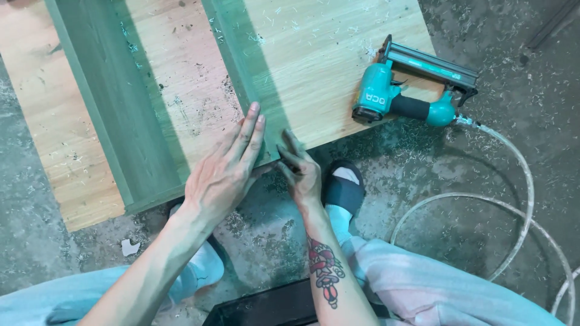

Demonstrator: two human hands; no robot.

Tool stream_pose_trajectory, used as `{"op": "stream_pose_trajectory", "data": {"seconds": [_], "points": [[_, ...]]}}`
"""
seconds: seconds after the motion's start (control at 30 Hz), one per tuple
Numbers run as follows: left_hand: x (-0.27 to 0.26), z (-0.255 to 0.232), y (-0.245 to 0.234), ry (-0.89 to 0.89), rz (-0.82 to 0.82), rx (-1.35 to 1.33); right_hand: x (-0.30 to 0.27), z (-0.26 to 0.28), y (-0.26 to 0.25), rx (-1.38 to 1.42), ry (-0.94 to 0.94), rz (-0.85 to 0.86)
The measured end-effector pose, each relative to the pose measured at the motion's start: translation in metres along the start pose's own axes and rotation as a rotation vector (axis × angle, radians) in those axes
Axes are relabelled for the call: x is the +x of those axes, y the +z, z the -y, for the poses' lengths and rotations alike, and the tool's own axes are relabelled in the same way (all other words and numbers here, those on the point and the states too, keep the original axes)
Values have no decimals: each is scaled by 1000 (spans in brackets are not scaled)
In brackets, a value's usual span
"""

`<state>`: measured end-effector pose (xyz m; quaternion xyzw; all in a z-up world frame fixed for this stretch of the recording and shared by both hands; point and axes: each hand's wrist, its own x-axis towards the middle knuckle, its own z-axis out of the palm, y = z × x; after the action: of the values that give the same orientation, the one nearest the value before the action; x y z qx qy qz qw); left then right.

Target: Assembling a wooden box using a pneumatic nail gun

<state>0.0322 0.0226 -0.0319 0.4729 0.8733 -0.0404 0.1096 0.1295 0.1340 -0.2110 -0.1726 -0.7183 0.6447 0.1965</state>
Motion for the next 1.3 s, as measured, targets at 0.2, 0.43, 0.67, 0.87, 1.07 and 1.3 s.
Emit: {"op": "stream_pose_trajectory", "data": {"seconds": [0.2, 0.43, 0.67, 0.87, 1.07, 1.3], "points": [[0, -2, 0, -11, 0, -47, 0, 0, -3, 3, -4, 18], [3, -4, -9, -7, 14, -22, 2, -9, -2, -2, -42, 37], [4, -5, -9, -5, 8, -32, 3, -6, -6, -53, -60, 30], [1, -3, -2, -21, 2, -49, 0, -3, -3, -66, -64, 12], [5, -4, -6, -16, -58, -149, 0, 5, 2, -56, -60, -50], [0, 48, -34, -89, -402, -731, -12, 16, 7, -98, 21, -13]]}}
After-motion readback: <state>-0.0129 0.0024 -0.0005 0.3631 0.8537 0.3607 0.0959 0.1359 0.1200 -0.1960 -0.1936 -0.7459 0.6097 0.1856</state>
